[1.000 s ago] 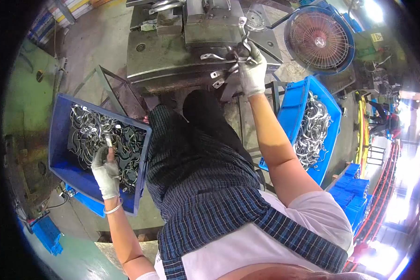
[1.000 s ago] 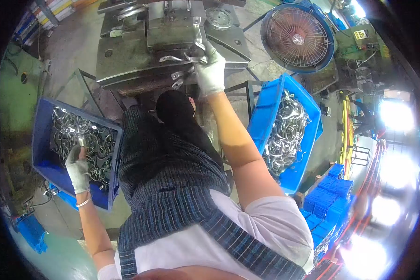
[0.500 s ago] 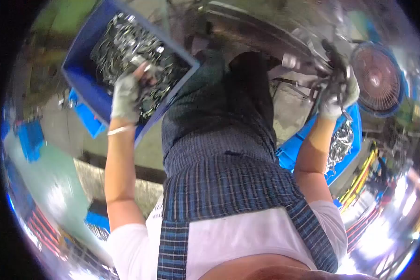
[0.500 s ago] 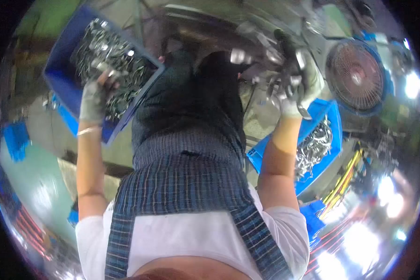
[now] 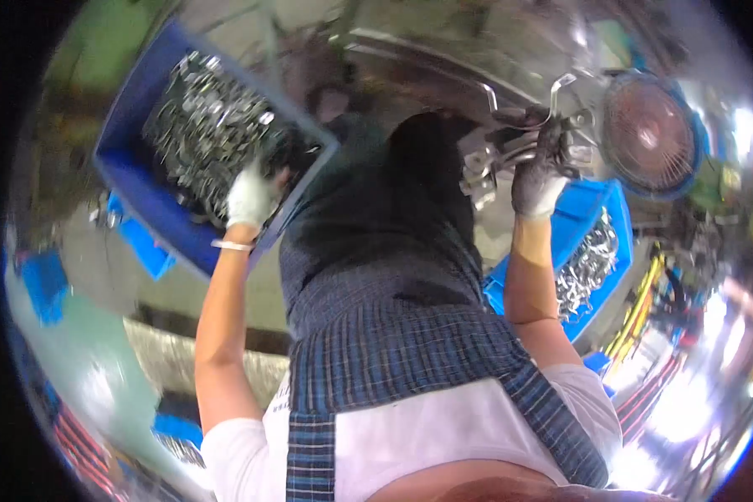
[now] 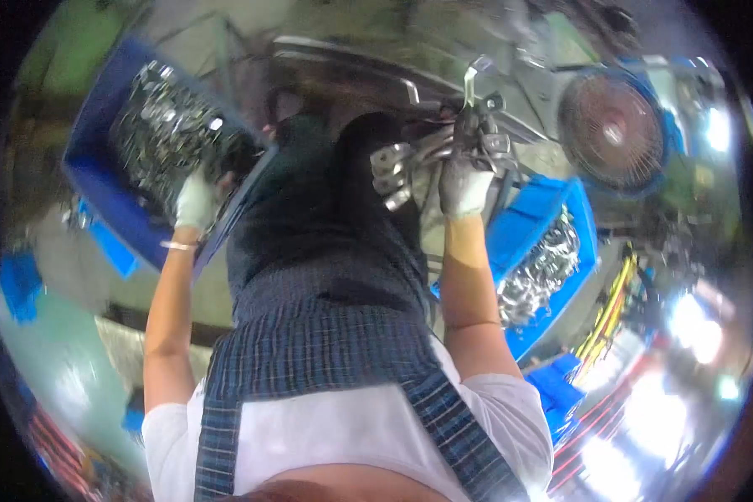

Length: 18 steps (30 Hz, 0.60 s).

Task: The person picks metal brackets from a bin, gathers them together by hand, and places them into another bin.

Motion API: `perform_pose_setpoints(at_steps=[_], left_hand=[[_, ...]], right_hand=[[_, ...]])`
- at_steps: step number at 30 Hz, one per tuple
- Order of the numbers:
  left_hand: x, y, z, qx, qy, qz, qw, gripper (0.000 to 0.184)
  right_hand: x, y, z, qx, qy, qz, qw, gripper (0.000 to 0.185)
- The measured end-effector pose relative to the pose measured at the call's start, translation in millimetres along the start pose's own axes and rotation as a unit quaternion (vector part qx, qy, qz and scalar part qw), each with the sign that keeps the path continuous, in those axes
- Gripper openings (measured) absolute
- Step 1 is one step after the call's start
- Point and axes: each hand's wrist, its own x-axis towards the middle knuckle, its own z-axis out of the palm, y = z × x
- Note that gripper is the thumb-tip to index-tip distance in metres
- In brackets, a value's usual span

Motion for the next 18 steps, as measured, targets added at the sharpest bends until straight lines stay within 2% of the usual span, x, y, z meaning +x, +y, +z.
perform_pose_setpoints(at_steps=[1, 2, 4, 6, 8, 9, 10, 11, 13, 14, 17, 18], left_hand=[[4, -18, 16, 0.082, 0.005, 0.057, 0.995, 0.048], [17, -38, 46, 0.165, 0.015, 0.115, 0.980, 0.054], [59, -66, 90, 0.239, -0.219, 0.045, 0.945, 0.068], [68, -52, 86, 0.194, -0.258, 0.030, 0.946, 0.075], [76, -60, 109, 0.197, -0.142, 0.097, 0.965, 0.075], [80, -59, 114, 0.170, -0.108, 0.104, 0.974, 0.075], [81, -59, 118, 0.141, -0.075, 0.108, 0.981, 0.074], [78, -63, 121, 0.193, -0.054, 0.154, 0.967, 0.074], [69, -26, 88, 0.167, -0.148, 0.053, 0.973, 0.060], [64, -15, 77, 0.154, -0.197, 0.001, 0.968, 0.054], [81, -82, 131, 0.149, -0.091, 0.095, 0.980, 0.029], [77, -80, 124, 0.131, -0.077, 0.102, 0.983, 0.024]], right_hand=[[7, 4, -5, 0.122, 0.065, 0.097, 0.986, 0.030], [15, 13, -13, 0.246, 0.132, 0.183, 0.943, 0.030], [38, -2, -9, 0.201, 0.216, 0.083, 0.952, 0.023], [50, 20, -4, 0.149, 0.206, 0.066, 0.965, 0.024], [60, 44, 6, 0.185, 0.219, 0.045, 0.957, 0.026], [59, 20, 4, 0.185, 0.200, 0.038, 0.961, 0.014], [60, 22, 2, 0.187, 0.183, 0.046, 0.964, 0.014], [60, 25, -1, 0.190, 0.167, 0.057, 0.966, 0.014], [67, 24, -3, 0.175, 0.170, 0.061, 0.968, 0.013], [69, 43, -2, 0.260, 0.173, 0.055, 0.949, 0.013], [71, 28, -5, 0.209, 0.155, 0.039, 0.965, 0.013], [71, 25, -6, 0.230, 0.153, 0.047, 0.960, 0.016]])
